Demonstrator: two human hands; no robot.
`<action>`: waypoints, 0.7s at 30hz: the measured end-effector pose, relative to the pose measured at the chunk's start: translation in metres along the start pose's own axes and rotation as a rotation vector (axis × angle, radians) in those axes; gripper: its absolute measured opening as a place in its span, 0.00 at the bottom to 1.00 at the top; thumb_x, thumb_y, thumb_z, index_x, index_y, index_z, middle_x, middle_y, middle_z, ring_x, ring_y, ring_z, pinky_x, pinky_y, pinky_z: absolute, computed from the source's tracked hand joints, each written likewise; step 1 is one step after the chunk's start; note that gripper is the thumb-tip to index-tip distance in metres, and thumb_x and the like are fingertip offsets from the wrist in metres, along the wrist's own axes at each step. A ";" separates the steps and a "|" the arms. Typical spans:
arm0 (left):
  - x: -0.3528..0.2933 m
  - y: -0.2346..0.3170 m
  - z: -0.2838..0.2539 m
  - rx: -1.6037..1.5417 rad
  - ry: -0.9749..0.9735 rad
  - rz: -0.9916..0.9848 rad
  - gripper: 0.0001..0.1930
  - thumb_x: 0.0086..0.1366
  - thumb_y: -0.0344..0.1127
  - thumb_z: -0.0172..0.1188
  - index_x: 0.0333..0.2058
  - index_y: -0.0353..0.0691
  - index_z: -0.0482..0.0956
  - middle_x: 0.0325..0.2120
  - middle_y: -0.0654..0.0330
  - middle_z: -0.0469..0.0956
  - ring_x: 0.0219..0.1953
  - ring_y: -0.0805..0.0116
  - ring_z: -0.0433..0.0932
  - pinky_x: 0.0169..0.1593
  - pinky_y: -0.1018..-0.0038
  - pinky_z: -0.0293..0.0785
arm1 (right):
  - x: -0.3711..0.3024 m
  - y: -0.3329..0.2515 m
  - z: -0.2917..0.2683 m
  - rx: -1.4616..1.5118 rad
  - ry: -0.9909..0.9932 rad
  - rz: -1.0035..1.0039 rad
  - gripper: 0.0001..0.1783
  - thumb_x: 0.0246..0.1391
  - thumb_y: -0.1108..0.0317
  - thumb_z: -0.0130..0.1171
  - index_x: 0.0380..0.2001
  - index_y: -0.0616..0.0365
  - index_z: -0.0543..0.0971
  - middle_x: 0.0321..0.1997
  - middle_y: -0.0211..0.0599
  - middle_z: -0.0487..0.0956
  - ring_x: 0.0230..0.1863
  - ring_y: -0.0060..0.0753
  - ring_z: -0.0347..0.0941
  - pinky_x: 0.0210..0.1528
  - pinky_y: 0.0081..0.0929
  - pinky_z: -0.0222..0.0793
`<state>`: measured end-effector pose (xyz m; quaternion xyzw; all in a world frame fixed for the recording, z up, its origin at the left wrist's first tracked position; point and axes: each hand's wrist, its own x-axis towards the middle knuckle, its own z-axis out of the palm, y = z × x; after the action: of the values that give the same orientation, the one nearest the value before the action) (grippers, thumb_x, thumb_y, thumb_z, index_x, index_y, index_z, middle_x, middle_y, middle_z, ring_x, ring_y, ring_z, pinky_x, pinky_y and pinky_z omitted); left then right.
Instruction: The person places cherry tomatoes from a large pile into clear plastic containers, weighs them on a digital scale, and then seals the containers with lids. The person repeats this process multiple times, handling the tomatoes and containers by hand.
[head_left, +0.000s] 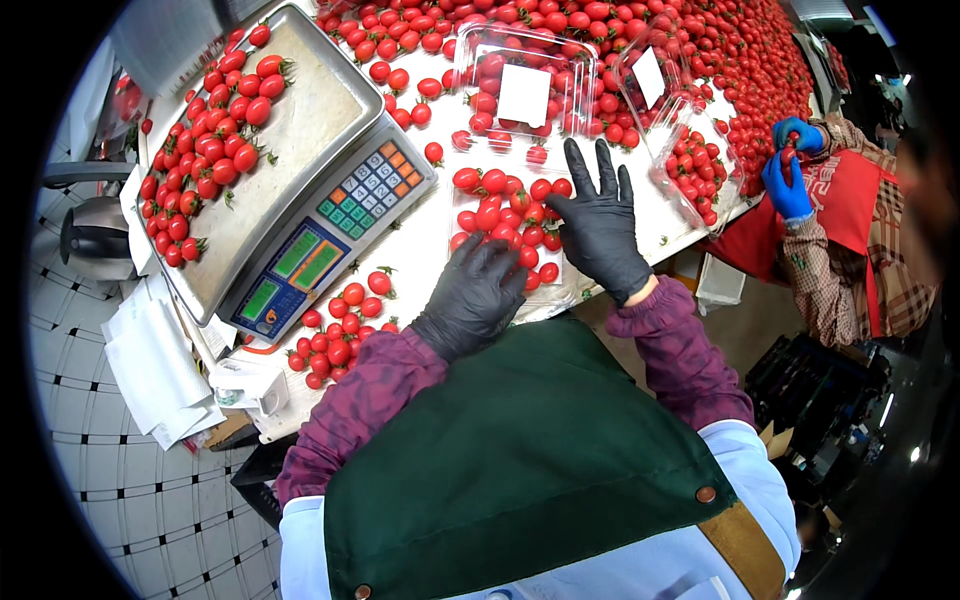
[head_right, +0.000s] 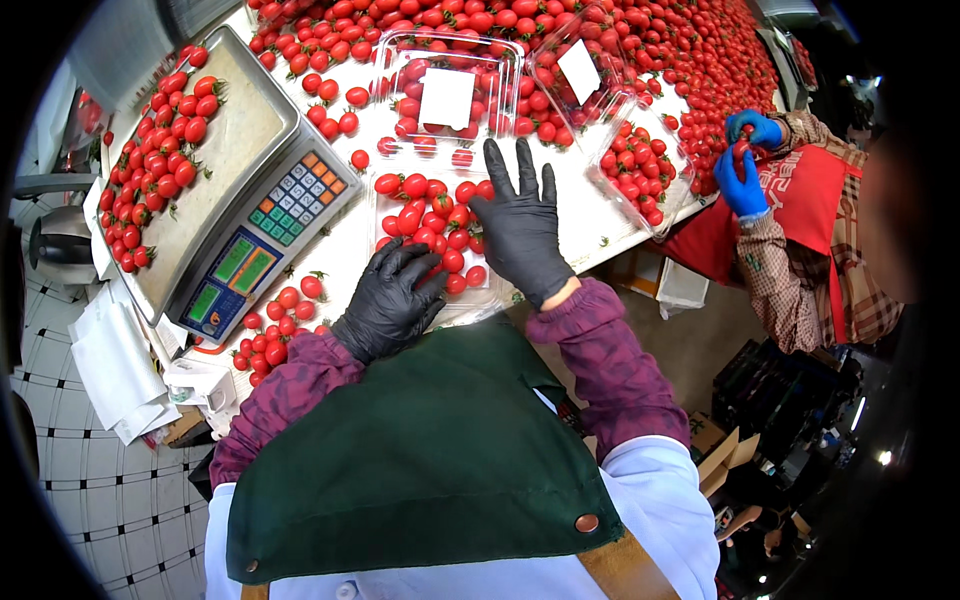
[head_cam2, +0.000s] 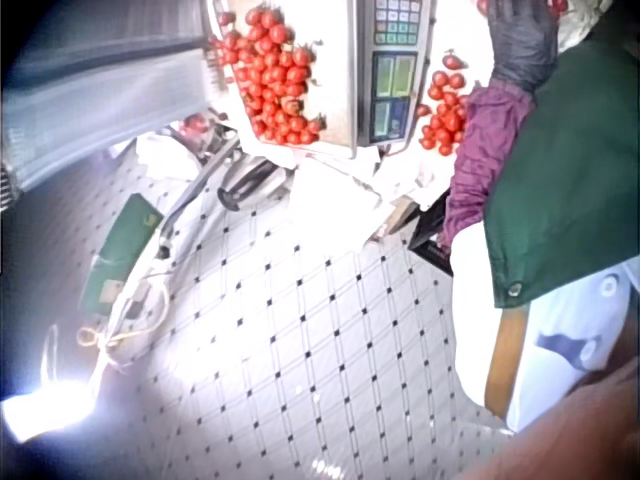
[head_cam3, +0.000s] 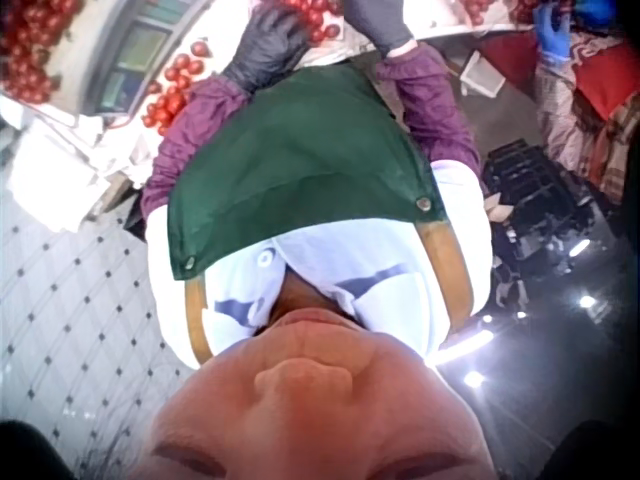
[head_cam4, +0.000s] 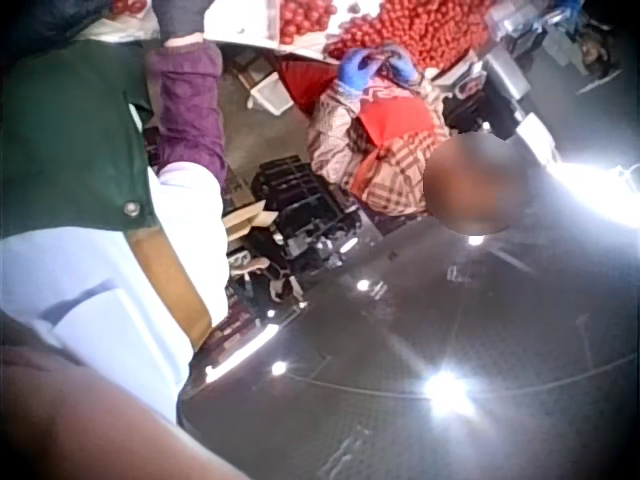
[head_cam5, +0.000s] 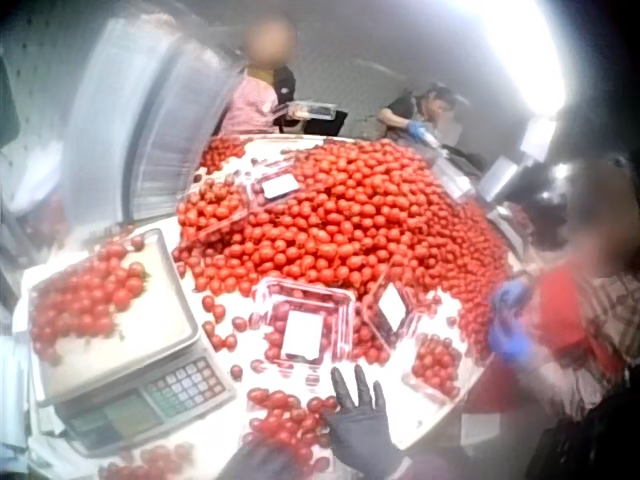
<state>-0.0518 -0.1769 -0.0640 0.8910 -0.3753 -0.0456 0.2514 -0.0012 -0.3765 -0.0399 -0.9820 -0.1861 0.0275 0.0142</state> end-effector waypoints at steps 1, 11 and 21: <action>-0.001 -0.001 0.001 -0.017 0.004 0.002 0.17 0.51 0.40 0.59 0.40 0.43 0.76 0.46 0.55 0.70 0.53 0.54 0.64 0.59 0.54 0.57 | 0.002 0.000 0.004 -0.010 0.012 -0.010 0.12 0.40 0.68 0.58 0.34 0.45 0.78 0.68 0.42 0.51 0.69 0.54 0.41 0.63 0.57 0.39; -0.003 -0.004 -0.011 -0.163 0.116 0.013 0.19 0.48 0.36 0.62 0.41 0.39 0.75 0.44 0.53 0.71 0.50 0.52 0.68 0.53 0.57 0.65 | -0.009 0.007 0.002 0.284 0.137 -0.004 0.17 0.39 0.70 0.63 0.37 0.46 0.77 0.68 0.42 0.51 0.68 0.56 0.42 0.64 0.46 0.44; 0.003 0.003 -0.026 -0.268 0.271 -0.054 0.19 0.48 0.27 0.62 0.42 0.39 0.74 0.42 0.52 0.72 0.43 0.51 0.71 0.45 0.61 0.68 | -0.039 0.003 -0.023 0.774 0.375 -0.011 0.20 0.41 0.76 0.63 0.41 0.56 0.74 0.52 0.40 0.71 0.57 0.44 0.63 0.57 0.37 0.60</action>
<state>-0.0444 -0.1700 -0.0392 0.8571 -0.3048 0.0183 0.4149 -0.0354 -0.3938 -0.0146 -0.8913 -0.1617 -0.0837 0.4152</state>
